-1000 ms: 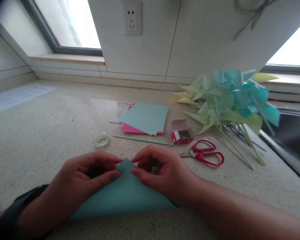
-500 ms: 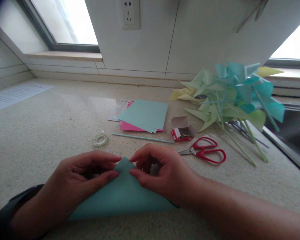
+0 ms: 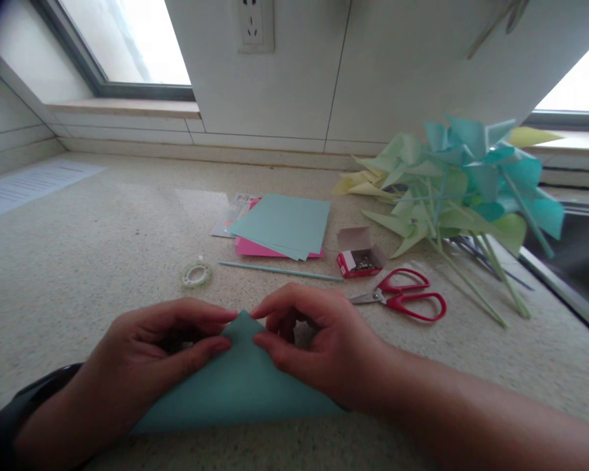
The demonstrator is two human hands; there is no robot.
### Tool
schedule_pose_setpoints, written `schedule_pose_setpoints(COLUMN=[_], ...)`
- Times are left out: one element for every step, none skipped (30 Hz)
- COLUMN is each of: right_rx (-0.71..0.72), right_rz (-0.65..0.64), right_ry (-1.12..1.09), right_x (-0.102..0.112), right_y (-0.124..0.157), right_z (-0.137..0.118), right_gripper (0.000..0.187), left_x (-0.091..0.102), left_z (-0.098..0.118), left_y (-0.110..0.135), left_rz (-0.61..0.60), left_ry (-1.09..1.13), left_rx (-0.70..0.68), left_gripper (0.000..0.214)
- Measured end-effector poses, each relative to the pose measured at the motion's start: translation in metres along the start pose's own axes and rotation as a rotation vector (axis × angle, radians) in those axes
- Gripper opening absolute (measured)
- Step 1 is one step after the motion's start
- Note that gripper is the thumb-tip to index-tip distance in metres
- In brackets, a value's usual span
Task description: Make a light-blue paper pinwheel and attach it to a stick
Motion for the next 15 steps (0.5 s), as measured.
schedule_pose_setpoints(right_rx=[0.000,-0.001,0.000,0.001,0.003,0.003,0.000,-0.003,-0.003,-0.004,-0.003,-0.002,-0.002,-0.005,-0.006], right_rz=[-0.002,-0.003,-0.005,-0.005,-0.006,-0.009,-0.009,-0.010,-0.013,-0.016,-0.020,-0.023,-0.029,-0.036,-0.040], right_ry=[0.001,0.002,0.003,0.004,0.006,0.008,0.009,0.009,0.008,0.009,0.007,0.002,-0.004,-0.009,-0.013], right_x=[0.0002,0.0004,0.0005,0.0007,0.0006,0.0003,0.0002,0.0000,-0.0004,-0.0007,-0.0010,-0.0012,-0.0016,-0.0020,-0.0021], right_y=[-0.0001,-0.0001,-0.0001,-0.0001,0.0001,0.0002,0.0005,0.0008,0.0011,0.0015,0.0018,0.0021,0.0024,0.0027,0.0029], right_z=[-0.0004,-0.0006,-0.0010,-0.0015,-0.0018,-0.0018,-0.0015,-0.0011,-0.0007,-0.0003,0.0001,0.0005,0.0010,0.0016,0.0018], right_gripper=[0.015,0.015,0.015,0.015,0.016,0.016,0.015,0.015,0.015,0.016,0.016,0.017,0.018,0.018,0.019], left_x=[0.0002,0.0005,0.0008,0.0011,0.0014,0.0015,0.0017,0.0017,0.0017,0.0016,0.0014,0.0012,0.0010,0.0007,0.0006], left_z=[0.0000,-0.0002,-0.0006,-0.0009,-0.0014,-0.0015,-0.0014,-0.0009,-0.0003,0.0002,0.0008,0.0010,0.0011,0.0009,0.0009], left_y=[0.0002,0.0003,0.0004,0.0003,0.0003,0.0002,0.0001,0.0000,-0.0003,-0.0006,-0.0009,-0.0013,-0.0016,-0.0018,-0.0018], left_rz=[0.000,0.003,0.006,0.008,0.011,0.010,0.010,0.010,0.009,0.008,0.006,0.005,0.003,0.001,0.000], left_ry=[-0.003,-0.007,-0.010,-0.014,-0.019,-0.021,-0.020,-0.018,-0.018,-0.019,-0.021,-0.024,-0.025,-0.025,-0.024], left_rx=[-0.002,-0.002,-0.001,-0.001,0.001,0.001,0.001,-0.003,-0.006,-0.006,-0.008,-0.006,-0.003,0.000,0.000], left_gripper=[0.024,0.023,0.023,0.023,0.024,0.023,0.023,0.024,0.024,0.024,0.024,0.024,0.024,0.024,0.024])
Point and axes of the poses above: each hand's wrist, its own y-axis away from the middle knuckle, its own x-axis out of the back of the hand, z = x × y, the point moved 8 cm from there along -y, towards the middle knuckle, and after that the axes turned 13 degrees about y, right-handed, at the moved point
